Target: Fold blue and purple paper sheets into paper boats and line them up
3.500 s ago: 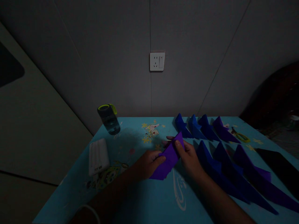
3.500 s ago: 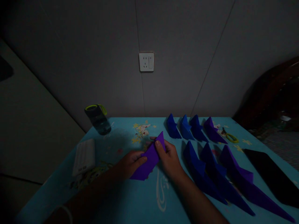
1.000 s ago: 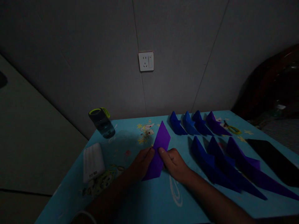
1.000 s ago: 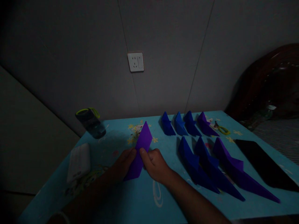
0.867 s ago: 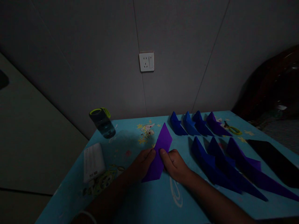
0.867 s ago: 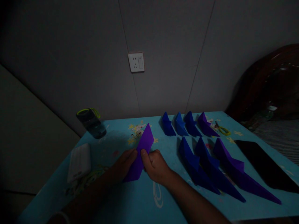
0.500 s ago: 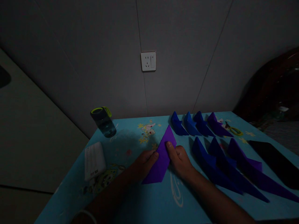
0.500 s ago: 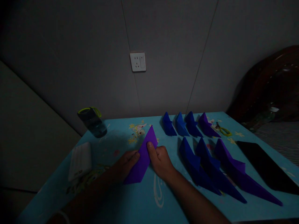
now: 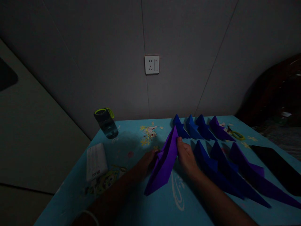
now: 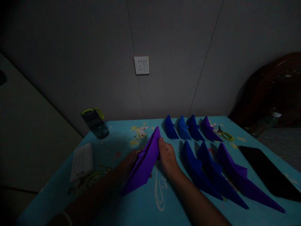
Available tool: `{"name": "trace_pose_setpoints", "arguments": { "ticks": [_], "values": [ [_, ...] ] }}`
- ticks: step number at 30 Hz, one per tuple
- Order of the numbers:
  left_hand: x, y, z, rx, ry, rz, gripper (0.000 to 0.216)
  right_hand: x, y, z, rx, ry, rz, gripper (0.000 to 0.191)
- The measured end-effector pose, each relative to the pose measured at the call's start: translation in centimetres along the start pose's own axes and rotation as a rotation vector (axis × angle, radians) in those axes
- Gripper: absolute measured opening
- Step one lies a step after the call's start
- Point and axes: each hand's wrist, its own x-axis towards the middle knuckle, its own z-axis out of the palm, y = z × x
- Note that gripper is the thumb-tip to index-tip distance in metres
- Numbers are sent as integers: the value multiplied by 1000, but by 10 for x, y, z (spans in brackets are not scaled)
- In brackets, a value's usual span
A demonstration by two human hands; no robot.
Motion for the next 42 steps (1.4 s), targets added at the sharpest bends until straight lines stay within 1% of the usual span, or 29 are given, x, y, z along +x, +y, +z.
{"name": "trace_pose_setpoints", "arguments": {
  "ticks": [1, 2, 3, 4, 5, 7, 8, 11, 12, 13, 14, 16, 18, 21, 24, 30, 33, 35, 36, 40, 42],
  "values": [
    [-1, 0, 1, -87, -93, -43, 72, 0, 1, 0, 13, -16, 16, 64],
    [-3, 0, 2, -137, -157, -74, 70, 1, 3, 1, 12, -39, 26, 62],
    [-5, 1, 2, -145, -191, -96, 68, 2, 5, 0, -1, -58, 23, 61],
    [-7, 2, 3, -121, -192, -107, 66, 4, 8, 0, -26, -66, 7, 59],
    [-8, 3, 4, -73, -161, -109, 65, 5, 11, -1, -62, -67, -21, 57],
    [-6, 4, 3, 55, -35, -81, 61, 9, 16, -2, -143, -49, -89, 53],
    [-4, 4, 2, 120, 58, -42, 58, 10, 18, -2, -182, -36, -117, 50],
    [6, 0, -5, 309, 371, 150, 51, 9, 20, -1, -322, -33, -161, 44],
    [9, -1, -7, 365, 444, 208, 50, 7, 19, 0, -375, -53, -169, 44],
    [12, -2, -9, 415, 490, 251, 50, 5, 18, 1, -430, -84, -173, 44],
    [13, -3, -11, 453, 506, 270, 51, 3, 17, 3, -484, -117, -174, 45],
    [13, -5, -11, 488, 483, 248, 52, 0, 16, 6, -584, -179, -167, 46],
    [11, -6, -9, 487, 431, 224, 54, -1, 16, 7, -663, -208, -162, 43],
    [7, -6, -4, 491, 328, 264, 56, 1, 17, 5, -706, -198, -183, 34],
    [6, -3, -1, 492, 280, 298, 52, 2, 17, 2, -693, -189, -185, 34],
    [9, -2, -3, 448, 280, 271, 46, 4, 17, 1, -689, -185, -190, 38],
    [9, -2, -3, 386, 255, 246, 48, 3, 19, 1, -641, -163, -189, 35],
    [11, -2, -3, 344, 269, 226, 50, 2, 20, 2, -581, -135, -201, 34],
    [11, -2, -4, 331, 283, 218, 51, 1, 21, 2, -544, -125, -209, 36],
    [13, 0, -7, 327, 342, 218, 47, -3, 19, 5, -442, -134, -214, 58],
    [13, 1, -8, 346, 357, 227, 46, -4, 17, 6, -451, -147, -216, 58]
  ]
}}
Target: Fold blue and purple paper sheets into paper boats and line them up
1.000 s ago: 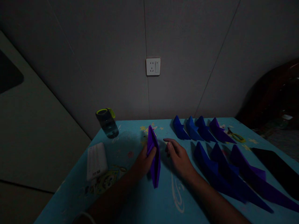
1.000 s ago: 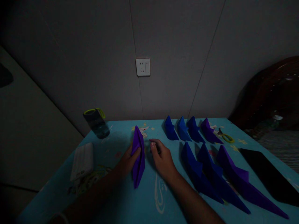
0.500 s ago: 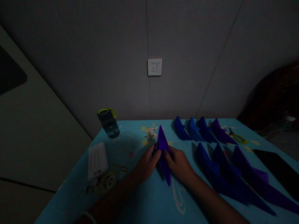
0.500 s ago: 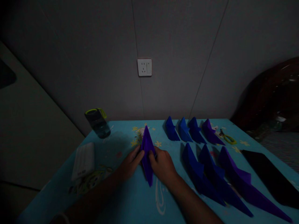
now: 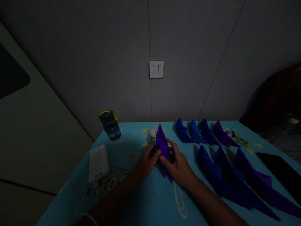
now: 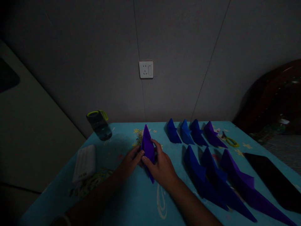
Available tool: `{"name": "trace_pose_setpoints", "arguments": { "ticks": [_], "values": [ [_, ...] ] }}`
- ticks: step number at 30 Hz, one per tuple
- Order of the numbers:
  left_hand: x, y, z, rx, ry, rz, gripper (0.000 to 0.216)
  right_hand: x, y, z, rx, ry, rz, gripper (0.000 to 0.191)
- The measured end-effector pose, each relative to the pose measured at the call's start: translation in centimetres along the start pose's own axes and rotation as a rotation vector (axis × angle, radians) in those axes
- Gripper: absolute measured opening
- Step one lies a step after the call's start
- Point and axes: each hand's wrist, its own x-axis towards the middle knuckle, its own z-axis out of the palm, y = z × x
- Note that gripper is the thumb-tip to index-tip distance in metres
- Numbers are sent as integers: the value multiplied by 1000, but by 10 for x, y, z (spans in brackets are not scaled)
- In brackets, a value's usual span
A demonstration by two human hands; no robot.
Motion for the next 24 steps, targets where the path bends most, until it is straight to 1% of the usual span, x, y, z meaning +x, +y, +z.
{"name": "trace_pose_setpoints", "arguments": {
  "ticks": [4, 6, 10, 14, 17, 21, 24],
  "values": [
    [-1, -3, -1, -30, -30, -12, 48, 1, -3, -2, -74, 2, -9, 32],
    [-1, -7, -2, -60, -27, -23, 48, 2, -3, -2, -121, 17, -39, 26],
    [1, -15, -5, -50, 33, -22, 43, 2, -3, -3, -164, 57, -99, 31],
    [1, -13, -6, 0, 41, -31, 37, 3, -2, -5, -213, 43, -76, 38],
    [0, -7, -4, 69, 47, -20, 35, 3, -2, -5, -253, 43, -88, 32],
    [-2, -1, -1, 145, 80, 68, 33, 1, 0, 0, -305, 31, -140, 23],
    [-3, 0, 0, 189, 104, 86, 33, -2, 0, 6, -280, 28, -172, 21]
  ]
}}
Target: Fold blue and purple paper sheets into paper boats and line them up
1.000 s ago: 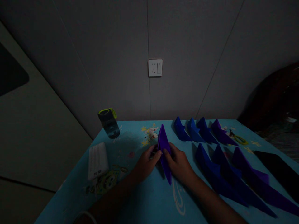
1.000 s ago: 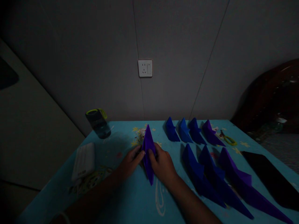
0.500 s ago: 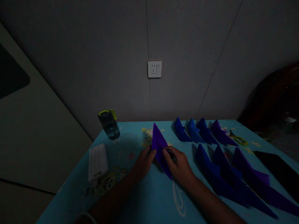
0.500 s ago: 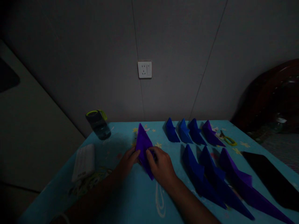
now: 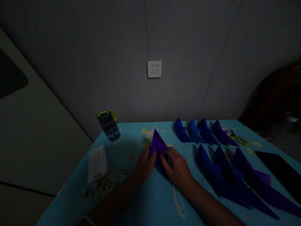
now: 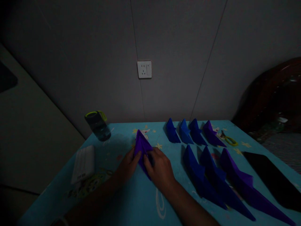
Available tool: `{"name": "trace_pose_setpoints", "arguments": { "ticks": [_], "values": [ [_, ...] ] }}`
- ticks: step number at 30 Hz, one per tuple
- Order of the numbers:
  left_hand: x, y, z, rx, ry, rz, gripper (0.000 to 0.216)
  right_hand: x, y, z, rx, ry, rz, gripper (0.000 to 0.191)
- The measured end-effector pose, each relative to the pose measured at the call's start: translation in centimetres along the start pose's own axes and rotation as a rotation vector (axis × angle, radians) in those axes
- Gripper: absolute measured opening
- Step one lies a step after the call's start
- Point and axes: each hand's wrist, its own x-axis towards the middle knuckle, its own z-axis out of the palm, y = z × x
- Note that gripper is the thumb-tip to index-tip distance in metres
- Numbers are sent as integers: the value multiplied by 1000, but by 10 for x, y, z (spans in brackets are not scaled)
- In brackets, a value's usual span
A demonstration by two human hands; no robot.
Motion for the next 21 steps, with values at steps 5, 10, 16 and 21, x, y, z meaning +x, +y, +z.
{"name": "trace_pose_setpoints", "arguments": {
  "ticks": [5, 10, 16, 21],
  "values": [
    [0, -2, -3, 51, 53, -35, 34, 1, 1, 1, 244, 28, 8, 29],
    [2, -2, -7, 99, 112, -45, 33, 7, 12, 0, 463, -22, 83, 31],
    [3, 4, -7, 74, 96, -53, 31, 3, 9, 3, 250, -6, 47, 27],
    [3, 6, -7, 62, 111, -53, 31, -1, 8, 5, 127, 13, 0, 33]
  ]
}}
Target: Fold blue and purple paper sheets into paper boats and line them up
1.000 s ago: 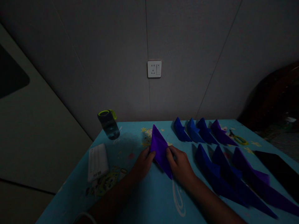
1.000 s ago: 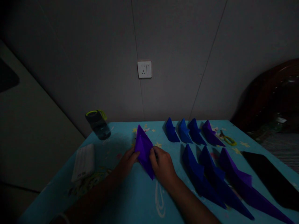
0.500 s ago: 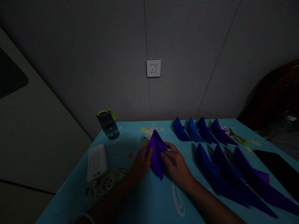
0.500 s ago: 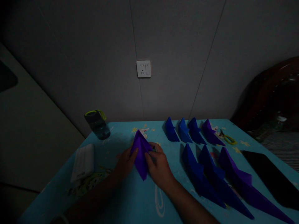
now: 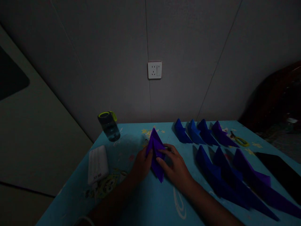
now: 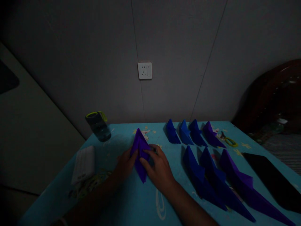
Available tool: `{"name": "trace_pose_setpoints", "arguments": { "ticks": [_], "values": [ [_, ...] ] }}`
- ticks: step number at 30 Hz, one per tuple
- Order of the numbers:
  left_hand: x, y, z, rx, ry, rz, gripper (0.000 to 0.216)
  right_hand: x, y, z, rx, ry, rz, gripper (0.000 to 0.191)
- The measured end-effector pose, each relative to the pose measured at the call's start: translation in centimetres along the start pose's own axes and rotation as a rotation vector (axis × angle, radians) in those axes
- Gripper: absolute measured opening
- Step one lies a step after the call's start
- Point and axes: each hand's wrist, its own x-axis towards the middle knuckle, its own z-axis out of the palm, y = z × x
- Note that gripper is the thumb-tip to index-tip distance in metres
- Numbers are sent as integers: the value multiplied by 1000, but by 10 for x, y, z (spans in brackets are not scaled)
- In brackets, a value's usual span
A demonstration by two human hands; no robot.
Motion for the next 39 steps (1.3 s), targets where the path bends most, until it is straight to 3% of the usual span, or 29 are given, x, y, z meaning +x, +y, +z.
{"name": "trace_pose_setpoints", "arguments": {
  "ticks": [7, 11, 15, 21, 25, 29, 35, 39],
  "values": [
    [8, -12, -4, -53, 70, -68, 29, -4, -13, -4, -78, -102, -63, 33],
    [14, -22, -7, -65, 139, -140, 31, -9, -23, -8, -153, -188, -136, 44],
    [17, -26, -10, -76, 120, -145, 36, -13, -28, -5, -305, -238, -250, 56],
    [14, -25, -6, -5, 53, -115, 45, -10, -19, 5, -483, -197, -314, 15],
    [13, -29, 1, -192, -54, -93, 59, -10, -16, -1, -606, -134, -248, 12],
    [11, -30, 8, -244, -112, -75, 65, -33, -19, -18, -639, -112, -122, 14],
    [2, -23, 10, -119, -163, 72, 49, -96, -13, -47, -467, -82, 171, 20],
    [1, -22, 9, -75, -207, 165, 39, -120, -8, -57, -354, 44, 213, 24]
  ]
}}
